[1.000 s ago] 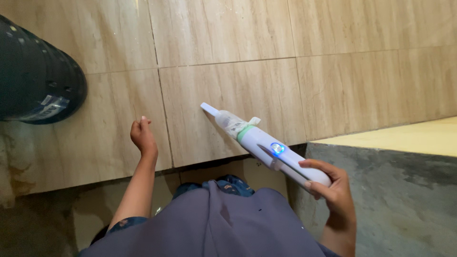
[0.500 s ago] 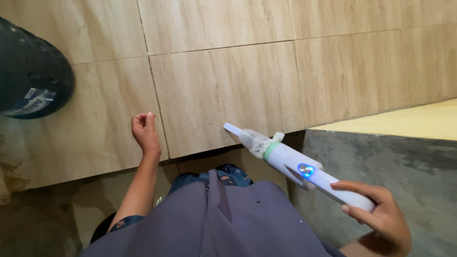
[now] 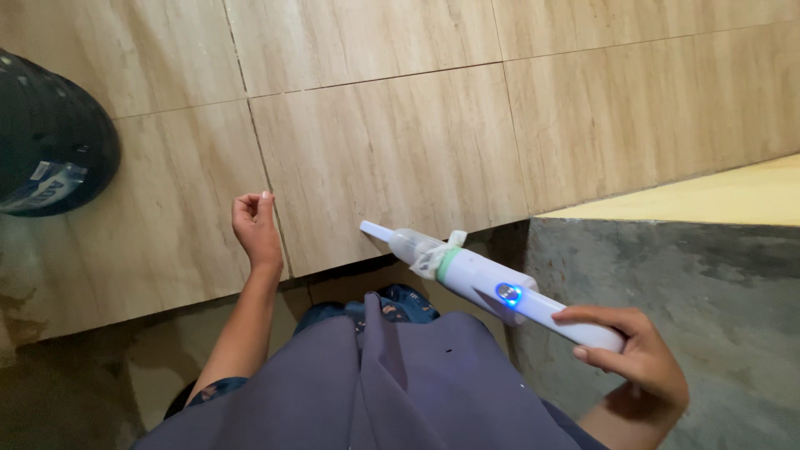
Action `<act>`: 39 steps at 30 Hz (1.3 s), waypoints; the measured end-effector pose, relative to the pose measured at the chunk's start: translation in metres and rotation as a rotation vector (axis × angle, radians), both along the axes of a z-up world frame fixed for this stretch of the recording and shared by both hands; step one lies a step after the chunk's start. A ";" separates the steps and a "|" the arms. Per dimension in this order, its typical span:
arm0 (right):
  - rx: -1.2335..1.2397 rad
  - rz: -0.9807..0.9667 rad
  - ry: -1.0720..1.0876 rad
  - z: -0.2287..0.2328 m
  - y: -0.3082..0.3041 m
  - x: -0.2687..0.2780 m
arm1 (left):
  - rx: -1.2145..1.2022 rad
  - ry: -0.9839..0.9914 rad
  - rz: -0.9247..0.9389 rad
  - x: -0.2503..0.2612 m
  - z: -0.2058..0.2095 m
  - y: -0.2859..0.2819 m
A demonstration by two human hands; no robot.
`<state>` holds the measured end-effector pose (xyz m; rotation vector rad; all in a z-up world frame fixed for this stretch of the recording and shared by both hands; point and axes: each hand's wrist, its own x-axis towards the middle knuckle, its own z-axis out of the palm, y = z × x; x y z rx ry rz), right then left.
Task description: The person uses a handheld vacuum cleaner to suck up debris from the tiled floor and along the wall edges.
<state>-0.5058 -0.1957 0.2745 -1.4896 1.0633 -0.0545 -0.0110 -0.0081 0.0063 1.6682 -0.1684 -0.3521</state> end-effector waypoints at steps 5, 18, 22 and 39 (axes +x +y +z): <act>-0.014 0.006 -0.035 -0.004 0.003 0.022 | -0.050 -0.018 0.007 0.003 -0.001 0.005; -0.168 0.067 -0.153 -0.028 0.019 0.110 | -0.052 -0.093 0.067 0.014 0.023 0.010; -0.080 -0.021 -0.173 -0.031 0.020 0.144 | -0.018 -0.111 0.090 0.014 0.031 0.019; -0.052 -0.009 -0.323 -0.036 0.034 0.259 | -0.113 -0.097 0.252 0.015 0.040 0.057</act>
